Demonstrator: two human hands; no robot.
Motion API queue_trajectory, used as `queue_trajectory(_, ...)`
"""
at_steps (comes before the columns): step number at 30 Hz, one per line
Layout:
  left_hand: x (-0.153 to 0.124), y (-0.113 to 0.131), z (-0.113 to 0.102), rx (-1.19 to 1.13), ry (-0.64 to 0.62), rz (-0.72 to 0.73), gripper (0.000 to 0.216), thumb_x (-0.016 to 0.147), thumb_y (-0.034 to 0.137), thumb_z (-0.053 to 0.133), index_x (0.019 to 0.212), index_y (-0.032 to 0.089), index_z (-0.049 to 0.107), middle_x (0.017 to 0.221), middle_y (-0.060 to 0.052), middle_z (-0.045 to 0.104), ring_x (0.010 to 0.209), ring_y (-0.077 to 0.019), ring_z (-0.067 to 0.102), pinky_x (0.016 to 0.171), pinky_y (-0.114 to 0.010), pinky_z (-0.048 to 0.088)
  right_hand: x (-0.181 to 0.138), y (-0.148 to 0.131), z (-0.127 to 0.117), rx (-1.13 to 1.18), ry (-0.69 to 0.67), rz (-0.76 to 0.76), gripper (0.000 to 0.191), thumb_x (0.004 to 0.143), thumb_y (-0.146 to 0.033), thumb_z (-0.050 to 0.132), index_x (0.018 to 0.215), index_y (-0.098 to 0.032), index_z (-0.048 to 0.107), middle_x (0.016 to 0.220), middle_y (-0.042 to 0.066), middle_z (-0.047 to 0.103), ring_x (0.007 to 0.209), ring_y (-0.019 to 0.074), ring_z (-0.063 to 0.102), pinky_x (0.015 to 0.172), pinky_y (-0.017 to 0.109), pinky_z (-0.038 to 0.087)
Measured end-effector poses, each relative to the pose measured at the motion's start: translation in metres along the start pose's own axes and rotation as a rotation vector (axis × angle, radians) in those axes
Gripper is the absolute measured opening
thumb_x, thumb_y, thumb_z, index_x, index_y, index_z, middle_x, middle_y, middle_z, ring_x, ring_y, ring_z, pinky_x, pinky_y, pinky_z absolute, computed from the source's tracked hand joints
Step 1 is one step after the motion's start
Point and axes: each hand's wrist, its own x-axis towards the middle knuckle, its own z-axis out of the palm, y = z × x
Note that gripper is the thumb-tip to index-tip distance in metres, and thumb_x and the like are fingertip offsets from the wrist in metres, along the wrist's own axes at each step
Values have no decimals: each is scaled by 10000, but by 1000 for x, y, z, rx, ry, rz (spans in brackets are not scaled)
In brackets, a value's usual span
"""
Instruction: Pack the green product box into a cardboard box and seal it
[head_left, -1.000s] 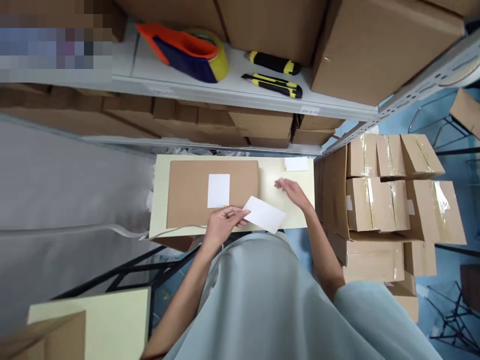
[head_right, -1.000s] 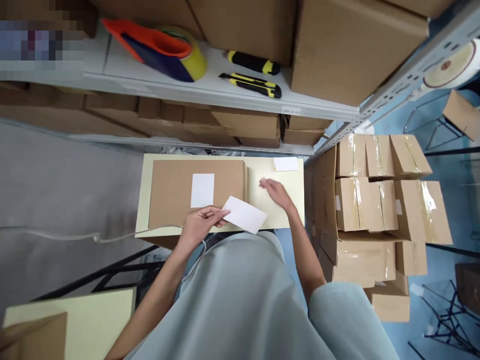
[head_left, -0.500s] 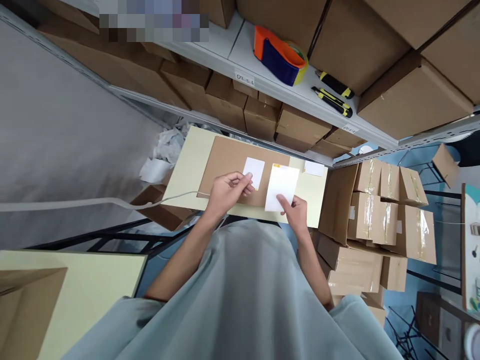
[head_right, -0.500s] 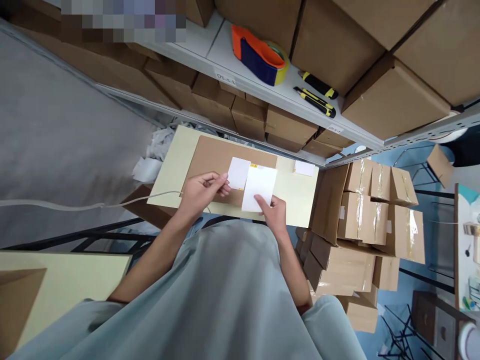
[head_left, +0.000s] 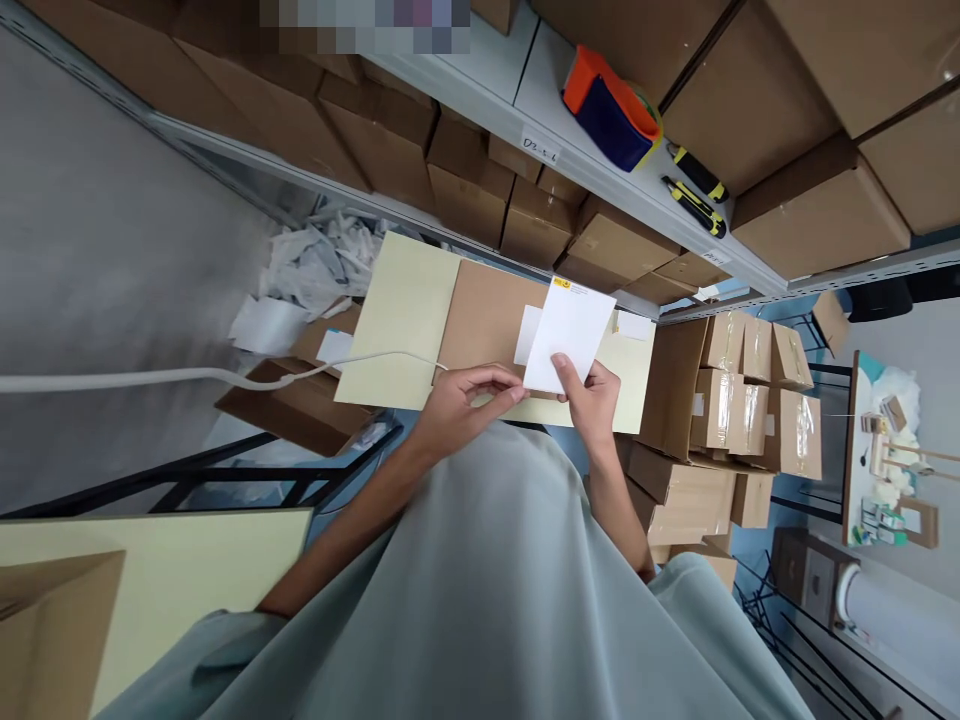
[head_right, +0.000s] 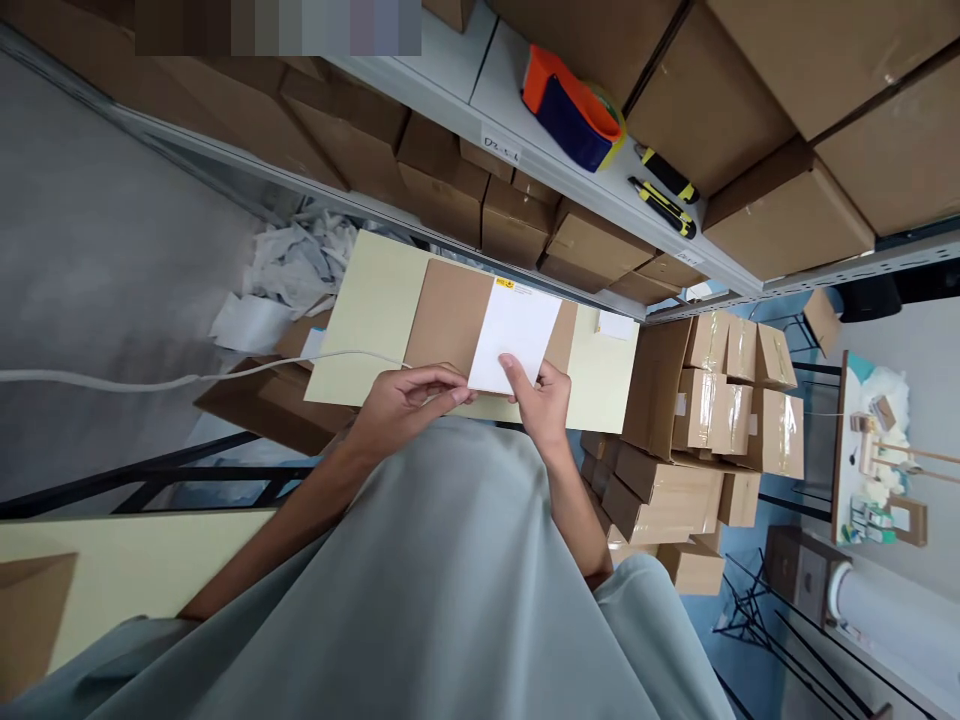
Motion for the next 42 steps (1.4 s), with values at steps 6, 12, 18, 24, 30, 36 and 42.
queue_trajectory(6, -2, 6, -27, 30, -20, 9, 246, 847, 474, 779, 770, 240, 784, 807, -54, 752, 798, -230, 709, 795, -348, 616, -2, 0, 24, -17, -6, 4, 645, 882, -848, 747, 716, -230, 672, 649, -7, 632, 570, 150, 584, 517, 289, 513)
queue_trajectory(12, 3, 4, -47, 90, -38, 55, 245, 839, 479, 770, 765, 246, 770, 804, -52, 735, 791, -228, 687, 791, -344, 608, 2, 14, 44, -245, -25, -3, 552, 944, -707, 754, 1176, -207, 784, 788, -20, 695, 652, 151, 615, 680, 304, 572)
queue_trajectory(18, 3, -1, -71, 175, -56, 161, 190, 884, 401, 736, 777, 252, 786, 808, -42, 749, 770, -205, 677, 778, -319, 584, -36, -12, 49, -226, -135, -212, 277, 1024, -539, 746, 960, -288, 845, 976, 44, 751, 751, 177, 646, 695, 333, 569)
queue_trajectory(24, -3, -3, -89, 217, -67, 215, 175, 910, 364, 706, 803, 248, 783, 818, -27, 766, 779, -196, 695, 786, -303, 589, -45, -30, 68, -271, -160, -280, 139, 986, -415, 797, 978, -294, 864, 943, 30, 747, 664, 154, 611, 682, 341, 574)
queue_trajectory(30, -8, -5, -104, 230, -72, 246, 181, 940, 318, 673, 802, 229, 749, 844, -24, 782, 799, -180, 713, 802, -300, 567, -40, -27, 92, -316, -174, -313, 110, 953, -296, 739, 885, -245, 810, 877, 17, 731, 657, 138, 604, 684, 305, 548)
queue_trajectory(36, -5, -18, -130, 170, -39, 213, 126, 875, 288, 681, 775, 224, 725, 798, -15, 754, 771, -182, 691, 771, -299, 551, -28, -24, 109, -203, -68, -194, 99, 831, -298, 663, 786, -230, 718, 833, 6, 699, 653, 128, 583, 613, 266, 481)
queue_trajectory(42, 10, -29, -160, -71, 107, 61, 188, 772, 392, 728, 701, 222, 691, 725, -25, 711, 719, -197, 659, 713, -313, 551, -9, -19, 84, -26, 200, 46, 220, 774, -438, 716, 785, -219, 698, 635, -47, 578, 530, 113, 491, 517, 252, 381)
